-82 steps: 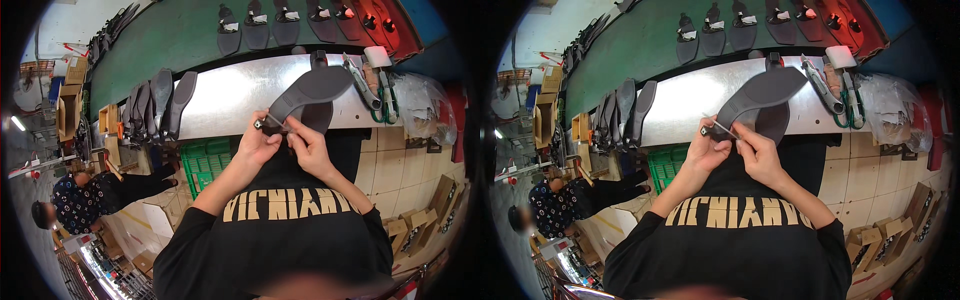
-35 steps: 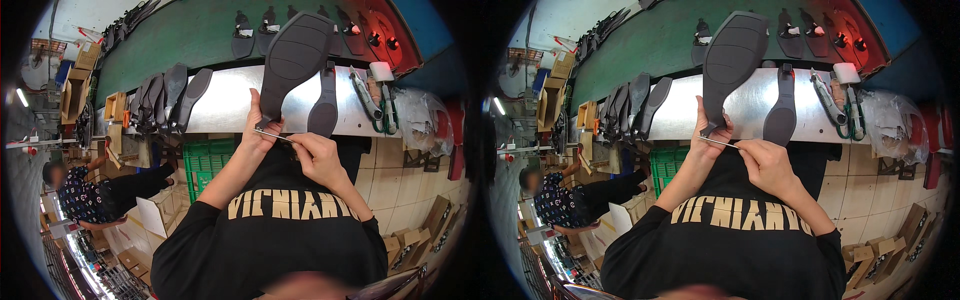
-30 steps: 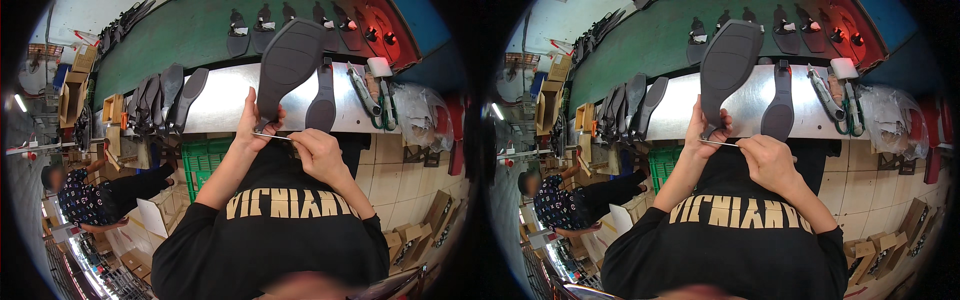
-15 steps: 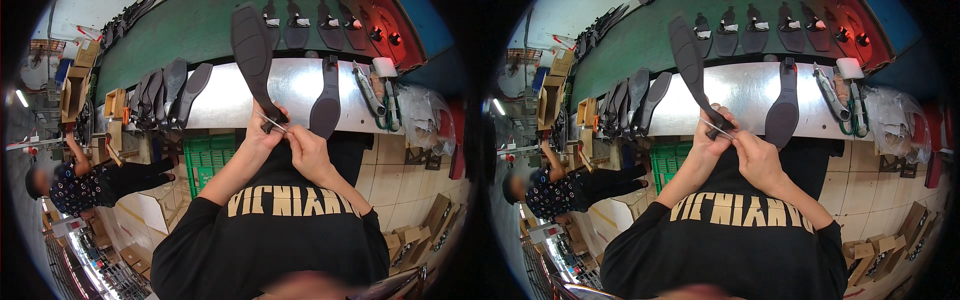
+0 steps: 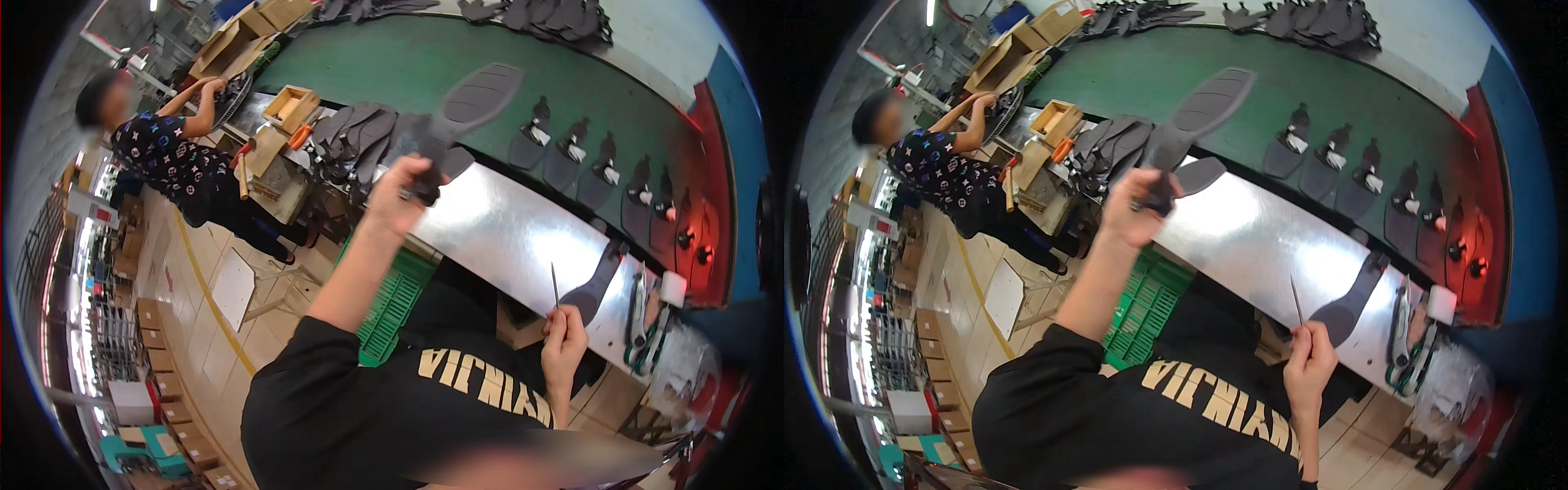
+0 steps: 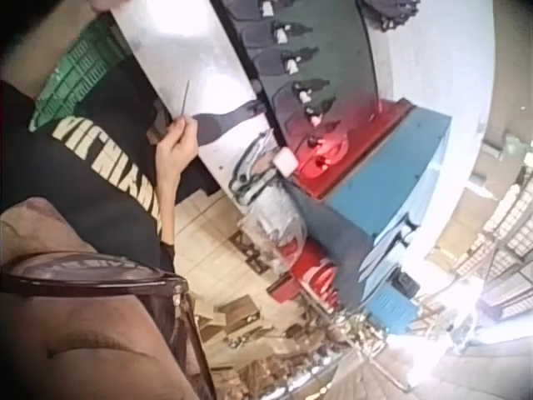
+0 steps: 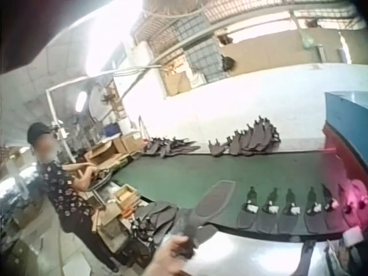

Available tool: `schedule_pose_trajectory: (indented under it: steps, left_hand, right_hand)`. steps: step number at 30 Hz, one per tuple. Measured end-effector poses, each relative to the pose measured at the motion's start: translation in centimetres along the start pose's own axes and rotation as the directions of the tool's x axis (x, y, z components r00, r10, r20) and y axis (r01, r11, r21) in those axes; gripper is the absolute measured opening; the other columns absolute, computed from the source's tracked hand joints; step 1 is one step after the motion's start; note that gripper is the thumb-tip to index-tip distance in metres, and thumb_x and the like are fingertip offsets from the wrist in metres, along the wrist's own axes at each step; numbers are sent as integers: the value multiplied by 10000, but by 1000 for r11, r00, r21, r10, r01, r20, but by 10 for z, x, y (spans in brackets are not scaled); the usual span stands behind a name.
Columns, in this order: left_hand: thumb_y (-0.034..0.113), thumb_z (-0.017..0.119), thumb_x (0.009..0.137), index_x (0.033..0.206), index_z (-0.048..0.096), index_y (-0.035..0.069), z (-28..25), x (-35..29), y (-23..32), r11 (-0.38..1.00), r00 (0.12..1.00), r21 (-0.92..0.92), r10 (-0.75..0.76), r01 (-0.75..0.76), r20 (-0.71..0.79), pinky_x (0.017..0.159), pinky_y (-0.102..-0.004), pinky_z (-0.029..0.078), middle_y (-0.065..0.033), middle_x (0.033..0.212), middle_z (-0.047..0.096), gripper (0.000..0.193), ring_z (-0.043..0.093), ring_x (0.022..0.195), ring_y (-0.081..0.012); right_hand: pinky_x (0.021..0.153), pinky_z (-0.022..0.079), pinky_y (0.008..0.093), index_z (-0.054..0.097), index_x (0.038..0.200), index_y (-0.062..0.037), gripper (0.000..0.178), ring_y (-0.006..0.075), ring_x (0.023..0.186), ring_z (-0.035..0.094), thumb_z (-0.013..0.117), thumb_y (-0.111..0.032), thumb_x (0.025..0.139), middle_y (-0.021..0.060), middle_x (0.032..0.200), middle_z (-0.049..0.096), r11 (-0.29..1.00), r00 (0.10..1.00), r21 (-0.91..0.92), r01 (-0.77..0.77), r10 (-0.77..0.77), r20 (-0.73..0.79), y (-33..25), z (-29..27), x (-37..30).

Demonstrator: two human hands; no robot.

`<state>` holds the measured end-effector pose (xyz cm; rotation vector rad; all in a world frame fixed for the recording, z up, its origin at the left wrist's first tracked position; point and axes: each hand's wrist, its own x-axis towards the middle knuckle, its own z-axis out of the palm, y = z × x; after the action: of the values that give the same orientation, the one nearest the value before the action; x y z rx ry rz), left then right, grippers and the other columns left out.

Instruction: Applying adhesive and attaching components to shoe soles on a manufacturing line.

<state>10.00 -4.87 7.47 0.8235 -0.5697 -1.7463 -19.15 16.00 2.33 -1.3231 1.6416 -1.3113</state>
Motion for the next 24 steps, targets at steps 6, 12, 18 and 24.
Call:
schedule_pose_trajectory:
  steps: [6,12,18,24]
  left_hand:
    - [194,703,796,891,687,68,-92,60,157,842,893,503,365,-196,-263,770,-306,485,-45,918,655,159,612,839,-170]
    - [344,675,881,988,748,10,-263,105,220,485,861,874,451,-16,-235,727,-277,496,-84,949,720,358,656,856,-151]
    - [369,644,928,1034,747,21,-168,106,174,-209,693,945,721,250,-24,740,-299,506,-76,914,719,378,653,808,-191]
    - [16,656,867,1196,670,36,17,47,6,186,796,810,400,-556,455,936,-303,485,-77,1220,633,329,602,1111,-175]
  right_hand:
    - [539,359,216,570,872,5,144,62,613,477,499,-51,985,3,686,549,976,979,71,-204,205,-15,3,-17,7]
    - [549,361,202,617,1201,24,305,44,645,456,646,-66,911,-19,732,531,991,955,-99,-88,56,-290,22,-51,45]
    - [615,453,313,536,1365,-111,620,169,612,546,715,-70,773,54,709,544,951,953,-293,-97,3,-304,53,-74,103]
    - [691,512,357,622,1134,-46,346,301,746,658,703,-60,799,137,862,660,895,951,-446,1,-139,-275,62,-68,129]
